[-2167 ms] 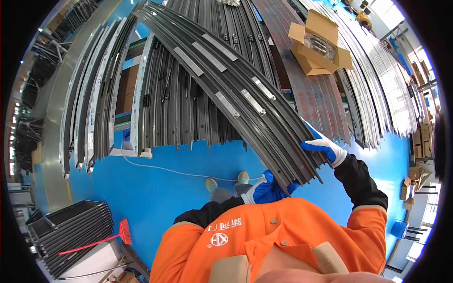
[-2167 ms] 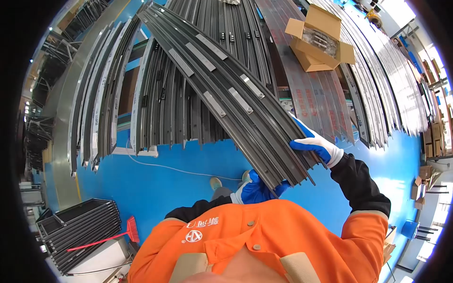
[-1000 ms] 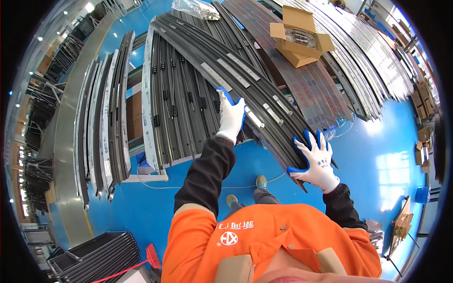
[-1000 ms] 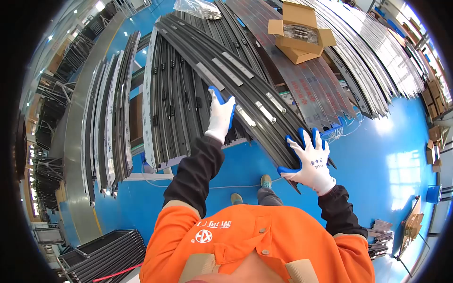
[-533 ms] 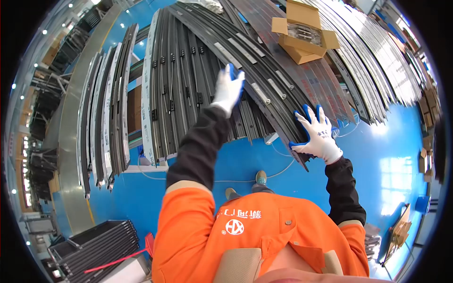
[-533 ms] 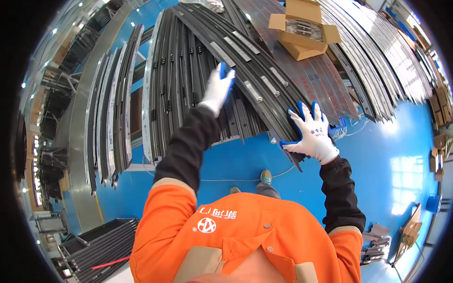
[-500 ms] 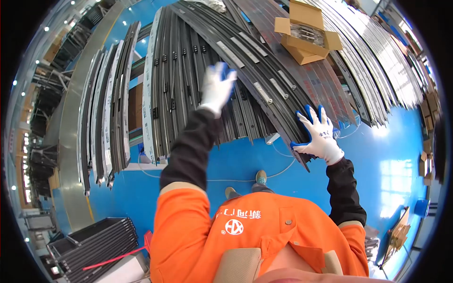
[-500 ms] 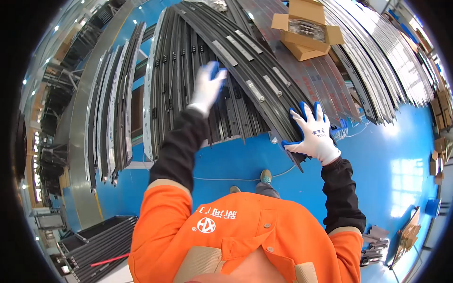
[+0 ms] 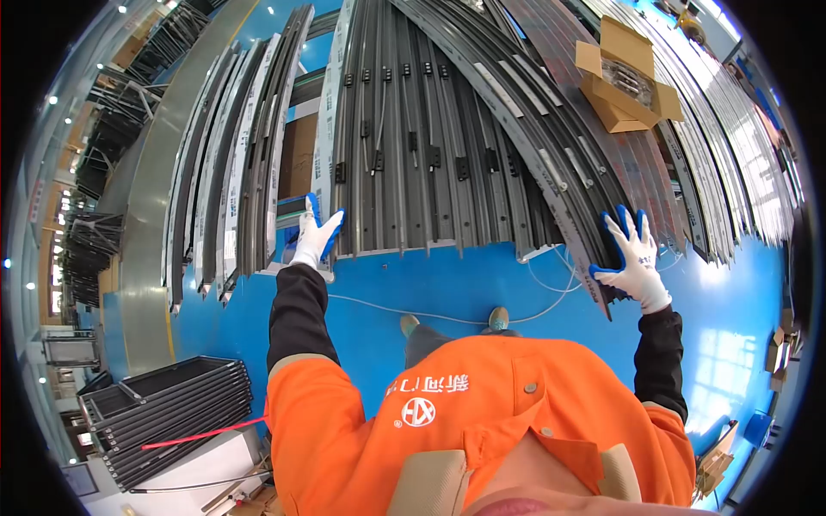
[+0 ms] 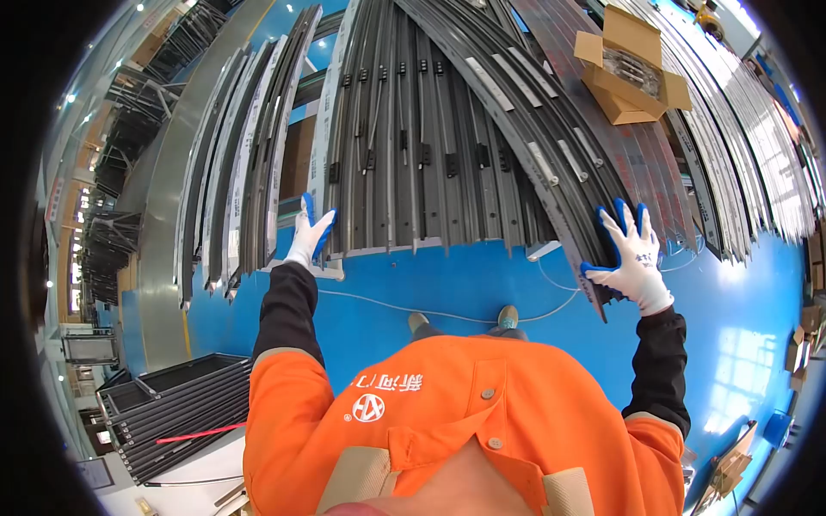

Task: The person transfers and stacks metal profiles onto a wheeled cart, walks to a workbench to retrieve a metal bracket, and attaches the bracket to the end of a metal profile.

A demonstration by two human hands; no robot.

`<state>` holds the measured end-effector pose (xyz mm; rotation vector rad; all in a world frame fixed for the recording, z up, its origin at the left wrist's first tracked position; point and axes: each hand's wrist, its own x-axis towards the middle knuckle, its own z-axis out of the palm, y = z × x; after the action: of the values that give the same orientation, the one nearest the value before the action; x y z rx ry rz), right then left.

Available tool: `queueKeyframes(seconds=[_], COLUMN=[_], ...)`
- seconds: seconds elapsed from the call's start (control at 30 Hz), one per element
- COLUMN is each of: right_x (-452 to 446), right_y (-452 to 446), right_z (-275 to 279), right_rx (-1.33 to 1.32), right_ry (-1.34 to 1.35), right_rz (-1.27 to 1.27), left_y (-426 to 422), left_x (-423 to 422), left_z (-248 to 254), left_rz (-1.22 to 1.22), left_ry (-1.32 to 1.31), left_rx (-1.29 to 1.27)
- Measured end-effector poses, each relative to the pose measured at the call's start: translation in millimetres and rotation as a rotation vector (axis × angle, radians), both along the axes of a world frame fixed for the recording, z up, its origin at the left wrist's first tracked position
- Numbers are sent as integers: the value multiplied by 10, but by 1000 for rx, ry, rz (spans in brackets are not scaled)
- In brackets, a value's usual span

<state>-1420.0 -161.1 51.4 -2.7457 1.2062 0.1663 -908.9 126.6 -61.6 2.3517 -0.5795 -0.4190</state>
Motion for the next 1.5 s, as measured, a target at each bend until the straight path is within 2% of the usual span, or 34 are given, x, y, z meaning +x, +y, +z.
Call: queueKeyframes(seconds=[0.1, 0.13, 0.23, 0.3, 0.43, 0.5, 0.53, 0.6, 0.63, 0.77, 0.8, 0.93, 1.0, 1.03, 1.07, 1.1, 1.17, 1.2, 1.27, 1.3, 1.33, 1.4, 1.5], right_x=[-44, -29, 17, 76, 207, 231, 216, 190, 230, 422, 411, 296, 235, 209, 199, 220, 430, 703, 1479, 1754, 2025, 2465, 2659], right_y=[-28, -45, -29, 24, 48, 46, 44, 31, 26, 133, 130, 73, -8, -29, -33, -31, 52, 158, 544, 681, 810, 976, 1045], right_z=[-45, -31, -2, -4, 58, -12, -67, -80, -27, 77, 79, -47, -31, -38, -58, -89, -111, 1, 350, 406, 373, 338, 394], right_rx=[-6, -11, 26, 44, 76, 70, 66, 51, 43, 49, 45, -30, -33, -28, -20, -12, -362, -359, 84, 357, 740, 972, 949], right_ry=[48, 50, 93, 122, 96, 72, 50, 6, 12, 133, 135, 94, 78, 68, 55, 38, -89, -94, -834, -934, -1014, -891, -846], right_rz=[-15, -28, -115, -150, -341, -385, -419, -480, -477, -534, -528, -439, -440, -440, -439, -438, -283, -280, -61, 50, 31, 131, 163], left_y=[27, -16, 4, 117, 194, 258, 343, 535, 524, 390, 365, 205, 446, 559, 655, 753, 725, 622, 373, 263, 164, 134, 121], left_x=[160, 193, 176, 253, 451, 550, 668, 939, 845, 313, 289, 239, 524, 685, 759, 770, 572, 382, 6, -157, -290, -311, -343], left_z=[-107, -65, 58, -18, -192, -104, -106, -128, -36, 437, 437, 449, 317, 282, 278, 295, 576, 779, 1103, 1177, 1203, 1114, 873], left_rz=[-46, -59, -34, -24, -107, -12, -21, 54, 56, -219, -212, -173, -155, -83, 12, 71, 65, 25, -42, -68, -98, -168, -308], left_ry=[201, 204, 433, 525, 695, 572, 584, 847, 854, -11, -8, -184, 187, 528, 826, 1011, 1168, 1209, 1264, 1279, 1271, 1183, 929], left_rx=[-183, -187, -350, -395, -632, -455, -455, -541, -548, 129, 125, 431, -146, -465, -673, -789, -867, -867, -838, -827, -821, -813, -846])
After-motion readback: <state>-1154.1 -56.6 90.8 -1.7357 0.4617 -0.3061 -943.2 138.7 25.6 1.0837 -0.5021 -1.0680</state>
